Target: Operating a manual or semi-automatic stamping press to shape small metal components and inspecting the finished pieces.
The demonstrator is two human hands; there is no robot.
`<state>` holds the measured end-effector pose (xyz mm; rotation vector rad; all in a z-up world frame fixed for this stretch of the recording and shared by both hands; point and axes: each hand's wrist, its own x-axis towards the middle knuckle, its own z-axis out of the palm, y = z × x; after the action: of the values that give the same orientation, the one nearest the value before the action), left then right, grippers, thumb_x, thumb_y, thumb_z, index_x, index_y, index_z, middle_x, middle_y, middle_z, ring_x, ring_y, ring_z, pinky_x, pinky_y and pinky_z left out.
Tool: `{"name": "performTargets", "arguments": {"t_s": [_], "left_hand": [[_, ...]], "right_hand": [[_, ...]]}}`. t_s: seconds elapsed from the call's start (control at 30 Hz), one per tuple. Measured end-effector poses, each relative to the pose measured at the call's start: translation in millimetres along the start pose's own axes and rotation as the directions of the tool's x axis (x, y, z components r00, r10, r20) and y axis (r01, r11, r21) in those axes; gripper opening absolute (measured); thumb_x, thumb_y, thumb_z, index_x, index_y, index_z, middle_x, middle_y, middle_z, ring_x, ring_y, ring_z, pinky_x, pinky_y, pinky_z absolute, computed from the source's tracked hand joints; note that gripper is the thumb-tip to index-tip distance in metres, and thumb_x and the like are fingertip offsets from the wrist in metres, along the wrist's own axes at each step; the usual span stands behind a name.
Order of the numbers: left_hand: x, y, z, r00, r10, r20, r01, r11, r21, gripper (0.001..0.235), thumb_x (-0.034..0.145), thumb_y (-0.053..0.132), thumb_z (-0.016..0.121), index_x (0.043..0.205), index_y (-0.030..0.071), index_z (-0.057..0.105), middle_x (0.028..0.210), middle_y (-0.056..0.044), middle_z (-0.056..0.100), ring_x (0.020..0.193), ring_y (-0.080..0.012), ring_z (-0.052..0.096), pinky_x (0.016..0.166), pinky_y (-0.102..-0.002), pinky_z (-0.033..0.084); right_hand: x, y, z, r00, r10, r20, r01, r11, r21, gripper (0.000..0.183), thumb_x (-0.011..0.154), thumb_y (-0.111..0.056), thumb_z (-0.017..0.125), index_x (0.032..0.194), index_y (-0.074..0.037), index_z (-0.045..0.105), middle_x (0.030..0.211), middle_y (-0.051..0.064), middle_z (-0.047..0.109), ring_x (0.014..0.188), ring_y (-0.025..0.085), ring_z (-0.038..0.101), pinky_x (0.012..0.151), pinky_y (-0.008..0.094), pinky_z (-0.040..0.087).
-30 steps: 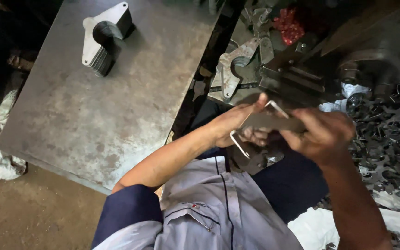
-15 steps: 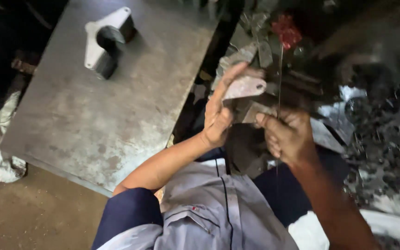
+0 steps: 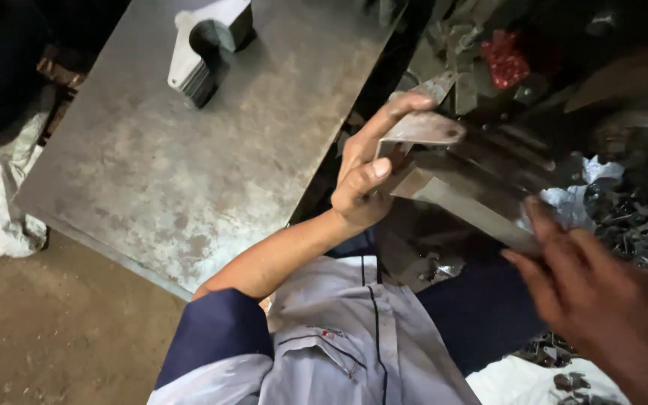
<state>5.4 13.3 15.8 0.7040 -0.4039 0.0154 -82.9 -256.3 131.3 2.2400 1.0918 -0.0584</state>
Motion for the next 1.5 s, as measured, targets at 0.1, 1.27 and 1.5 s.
{"name": "performTargets", "arguments": {"t_s": [0.1, 1.27, 1.5], "left_hand": [[-3.4, -11.8, 2.0, 1.0, -0.014, 0.025, 0.018, 0.991, -0.136, 0.074, 0.085, 0.036, 0.064, 0.144, -0.007, 0.051, 0.146, -0.018, 0.053, 0.128, -0.0238, 0.056, 0.114, -0.033, 0.041], [13.0, -4.3, 11.7, 0.911, -0.358, 0.207, 0.396, 0.899, -0.187, 0.061, 0.107, 0.025, 0.067, 0.146, -0.018, 0.048, 0.122, -0.022, 0.069, 0.111, -0.0191, 0.067, 0.102, -0.033, 0.055], [12.4, -11.2, 10.4, 0.937, -0.283, 0.205, 0.325, 0.921, -0.214, 0.041, 0.111, 0.021, 0.064, 0.123, -0.017, 0.058, 0.121, -0.023, 0.07, 0.128, -0.0224, 0.064, 0.114, -0.035, 0.049]], "right_hand": [[-8.5, 7.5, -9.4, 0.989, -0.072, 0.127, 0.081, 0.995, -0.062, 0.051, 0.091, -0.036, 0.068, 0.13, -0.004, 0.064, 0.135, 0.028, 0.066, 0.075, 0.014, 0.067, 0.062, 0.024, 0.06], [-0.3, -4.1, -26.5, 0.907, 0.282, 0.312, -0.347, 0.922, 0.174, 0.063, 0.091, -0.043, 0.067, 0.149, -0.017, 0.058, 0.062, 0.003, 0.057, 0.04, 0.007, 0.055, 0.042, 0.026, 0.051], [6.4, -5.2, -28.1, 0.915, 0.294, 0.275, -0.368, 0.888, 0.275, 0.061, 0.092, -0.036, 0.068, 0.148, -0.013, 0.064, 0.063, 0.003, 0.057, 0.042, 0.007, 0.056, 0.04, 0.025, 0.05]]}}
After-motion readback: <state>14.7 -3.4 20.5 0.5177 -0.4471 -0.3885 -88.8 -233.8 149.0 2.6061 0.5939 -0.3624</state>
